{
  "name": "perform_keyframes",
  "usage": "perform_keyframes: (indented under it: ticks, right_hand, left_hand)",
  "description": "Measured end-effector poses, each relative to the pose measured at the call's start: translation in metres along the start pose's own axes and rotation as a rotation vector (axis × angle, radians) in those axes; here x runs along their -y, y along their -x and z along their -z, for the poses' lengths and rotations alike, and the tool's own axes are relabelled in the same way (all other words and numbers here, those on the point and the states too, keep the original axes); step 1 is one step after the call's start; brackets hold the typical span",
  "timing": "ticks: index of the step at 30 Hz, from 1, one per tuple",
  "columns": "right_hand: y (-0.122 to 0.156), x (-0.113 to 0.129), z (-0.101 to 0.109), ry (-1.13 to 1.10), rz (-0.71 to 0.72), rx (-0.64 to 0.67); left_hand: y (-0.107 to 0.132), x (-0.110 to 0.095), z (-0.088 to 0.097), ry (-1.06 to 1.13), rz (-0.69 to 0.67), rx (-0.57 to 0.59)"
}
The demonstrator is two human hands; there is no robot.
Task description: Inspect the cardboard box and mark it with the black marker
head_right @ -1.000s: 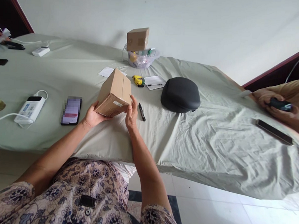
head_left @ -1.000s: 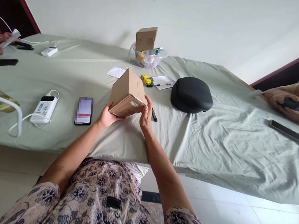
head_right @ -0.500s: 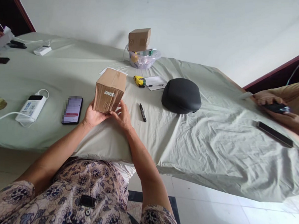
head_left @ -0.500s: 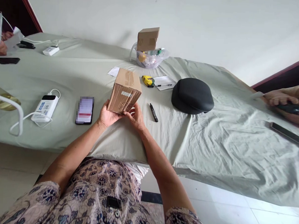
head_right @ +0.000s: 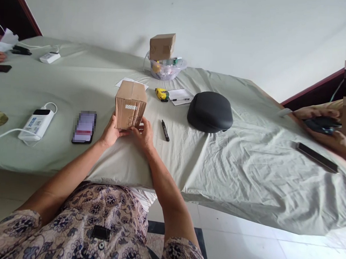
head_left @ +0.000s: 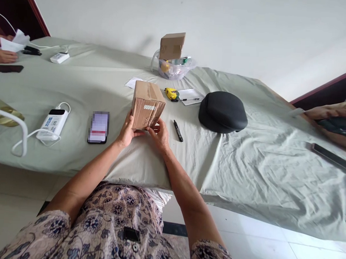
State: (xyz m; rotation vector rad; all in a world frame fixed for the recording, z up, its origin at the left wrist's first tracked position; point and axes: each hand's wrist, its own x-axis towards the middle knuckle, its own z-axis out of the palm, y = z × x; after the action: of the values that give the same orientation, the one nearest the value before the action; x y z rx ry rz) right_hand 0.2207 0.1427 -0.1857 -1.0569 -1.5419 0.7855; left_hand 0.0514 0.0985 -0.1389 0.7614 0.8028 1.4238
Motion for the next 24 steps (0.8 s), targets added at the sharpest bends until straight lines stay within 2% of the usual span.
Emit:
perform_keyframes:
  ticks: [10,15,20,22,24]
  right_hand:
    - [0.003,0.001,0.002,0.066,0.046,0.038]
    - [0.003,-0.001,0.001,0.108,0.053,-0.019]
    - [0.002,0.0,0.003,0.143,0.052,-0.014]
    - [0.002,0.002,0.006,0.169,0.045,0.022]
    - [0.002,0.006,0.01,0.196,0.033,0.046]
  left_hand:
    - [0.0,0.005,0.001,-0.087,-0.033,-0.028]
    - [0.003,0.005,0.001,-0.285,-0.065,-0.055]
    - [0.001,-0.003,0.003,-0.433,-0.268,-0.174]
    - [0.0,-0.006,0.004,-0.444,-0.275,-0.227]
    - [0.0,-0.007,0.004,-0.486,-0.224,-0.248]
